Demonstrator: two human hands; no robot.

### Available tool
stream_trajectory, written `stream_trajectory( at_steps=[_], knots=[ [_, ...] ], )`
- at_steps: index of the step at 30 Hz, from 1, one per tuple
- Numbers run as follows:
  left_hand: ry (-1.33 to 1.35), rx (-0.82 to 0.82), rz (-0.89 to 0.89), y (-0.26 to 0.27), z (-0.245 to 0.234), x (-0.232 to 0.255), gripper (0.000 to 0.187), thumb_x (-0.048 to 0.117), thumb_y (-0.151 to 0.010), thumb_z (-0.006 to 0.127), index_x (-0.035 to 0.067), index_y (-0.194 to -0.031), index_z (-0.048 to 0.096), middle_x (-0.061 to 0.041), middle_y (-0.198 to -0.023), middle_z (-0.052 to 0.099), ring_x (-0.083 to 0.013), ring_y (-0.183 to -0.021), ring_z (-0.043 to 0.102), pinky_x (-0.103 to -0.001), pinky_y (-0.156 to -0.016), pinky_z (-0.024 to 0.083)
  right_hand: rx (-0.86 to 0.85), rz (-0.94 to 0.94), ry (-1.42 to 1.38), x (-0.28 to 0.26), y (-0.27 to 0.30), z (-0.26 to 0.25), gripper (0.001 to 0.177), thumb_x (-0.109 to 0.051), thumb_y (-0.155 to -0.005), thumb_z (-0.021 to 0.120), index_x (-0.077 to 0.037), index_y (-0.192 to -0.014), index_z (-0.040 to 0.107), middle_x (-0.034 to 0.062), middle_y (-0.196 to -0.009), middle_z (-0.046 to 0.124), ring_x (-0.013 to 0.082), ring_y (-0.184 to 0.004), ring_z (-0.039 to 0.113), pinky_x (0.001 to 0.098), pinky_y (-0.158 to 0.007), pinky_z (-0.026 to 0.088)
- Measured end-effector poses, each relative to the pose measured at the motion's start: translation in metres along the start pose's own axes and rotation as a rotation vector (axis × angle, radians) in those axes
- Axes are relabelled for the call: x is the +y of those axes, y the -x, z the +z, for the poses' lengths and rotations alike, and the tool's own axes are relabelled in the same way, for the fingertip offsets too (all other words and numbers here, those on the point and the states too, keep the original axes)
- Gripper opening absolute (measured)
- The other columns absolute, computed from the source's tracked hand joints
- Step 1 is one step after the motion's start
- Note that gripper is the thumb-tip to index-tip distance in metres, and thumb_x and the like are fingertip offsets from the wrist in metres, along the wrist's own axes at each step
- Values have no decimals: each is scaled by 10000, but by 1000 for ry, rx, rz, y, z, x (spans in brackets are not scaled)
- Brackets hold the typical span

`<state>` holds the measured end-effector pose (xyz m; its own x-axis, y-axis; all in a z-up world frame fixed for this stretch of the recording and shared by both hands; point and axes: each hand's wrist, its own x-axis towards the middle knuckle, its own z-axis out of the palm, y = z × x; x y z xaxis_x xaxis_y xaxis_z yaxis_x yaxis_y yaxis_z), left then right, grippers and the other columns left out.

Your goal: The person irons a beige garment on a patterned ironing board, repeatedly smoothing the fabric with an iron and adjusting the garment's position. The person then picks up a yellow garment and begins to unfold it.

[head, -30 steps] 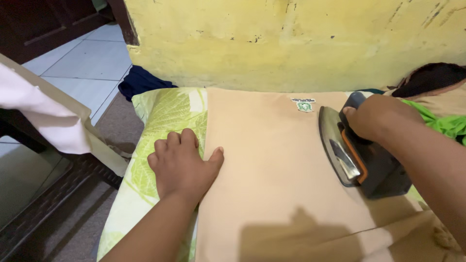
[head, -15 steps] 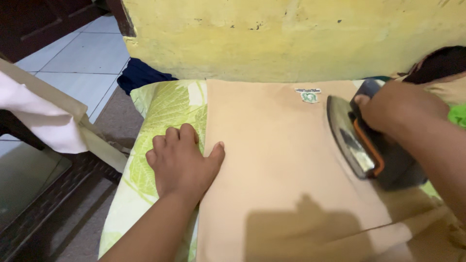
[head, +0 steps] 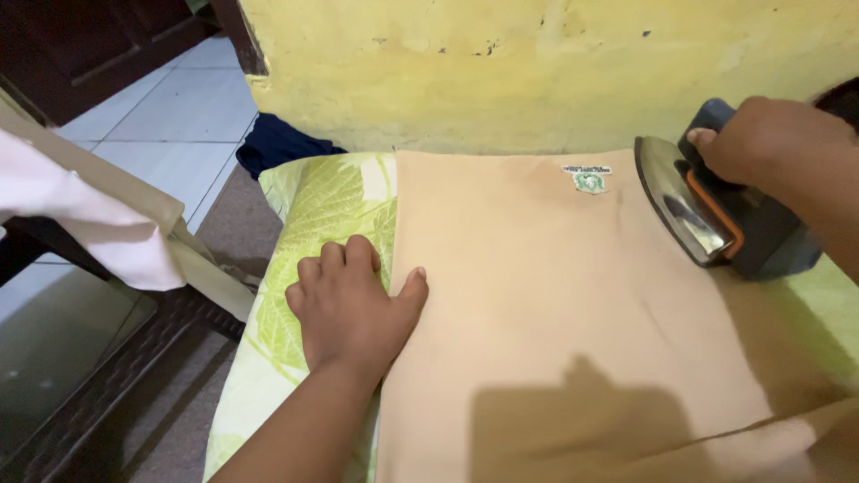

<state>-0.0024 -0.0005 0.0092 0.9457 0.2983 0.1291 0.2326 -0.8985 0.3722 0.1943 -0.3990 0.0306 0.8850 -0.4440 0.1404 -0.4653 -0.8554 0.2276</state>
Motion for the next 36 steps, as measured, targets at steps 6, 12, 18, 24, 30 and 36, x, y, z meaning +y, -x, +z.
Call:
stream_trajectory(
  at_steps=[6, 12, 18, 24, 30, 36],
  knots=[
    [-17, 46, 18, 0, 4, -2, 507, 538, -757, 729, 126, -1034, 628, -93, -1107, 573, -315, -1125, 460, -491, -1002, 317, 108, 98, -43, 45, -28, 62, 708, -648, -977, 633, 41, -997, 795, 228, -829, 757, 388, -769, 737, 499, -686, 574],
    [-11, 39, 20, 0, 6, -3, 507, 541, -765, 726, 123, -1035, 629, -90, -1110, 578, -314, -1127, 466, -487, -1008, 324, 112, 135, -122, 94, -34, 90, 765, -675, -940, 716, 81, -1007, 810, 249, -806, 745, 387, -712, 723, 499, -623, 583],
    [1, 52, 27, 1, 8, -7, 500, 530, -772, 721, 124, -1049, 634, -88, -1118, 583, -315, -1135, 472, -487, -1008, 330, 165, -40, -85, 102, 18, 32, 651, -598, -942, 694, 34, -1098, 691, 217, -770, 737, 385, -714, 751, 471, -653, 578],
    [46, 107, 75, 2, 13, -12, 435, 492, -750, 733, 146, -1009, 678, -71, -1096, 610, -312, -1130, 492, -490, -1002, 356, 685, -347, 92, 84, 145, -32, 337, -432, -913, 689, -164, -1114, 721, 93, -1011, 725, 291, -972, 711, 453, -888, 544],
    [39, 34, 8, 5, 9, -5, 369, 435, -762, 724, 152, -997, 706, -49, -1090, 638, -286, -1117, 539, -501, -984, 394, -90, -150, -205, 69, 241, -31, 453, -456, -895, 671, -112, -1189, 659, 204, -1117, 694, 384, -1076, 691, 475, -960, 557],
    [84, -179, -144, 10, -3, 17, 264, 320, -863, 641, 160, -1067, 691, -89, -1131, 708, -308, -1139, 611, -487, -1012, 437, -172, -34, -302, 67, 248, -3, 616, -450, -867, 704, -120, -1355, 525, 225, -1299, 617, 401, -1165, 646, 467, -1000, 532]
  ],
)
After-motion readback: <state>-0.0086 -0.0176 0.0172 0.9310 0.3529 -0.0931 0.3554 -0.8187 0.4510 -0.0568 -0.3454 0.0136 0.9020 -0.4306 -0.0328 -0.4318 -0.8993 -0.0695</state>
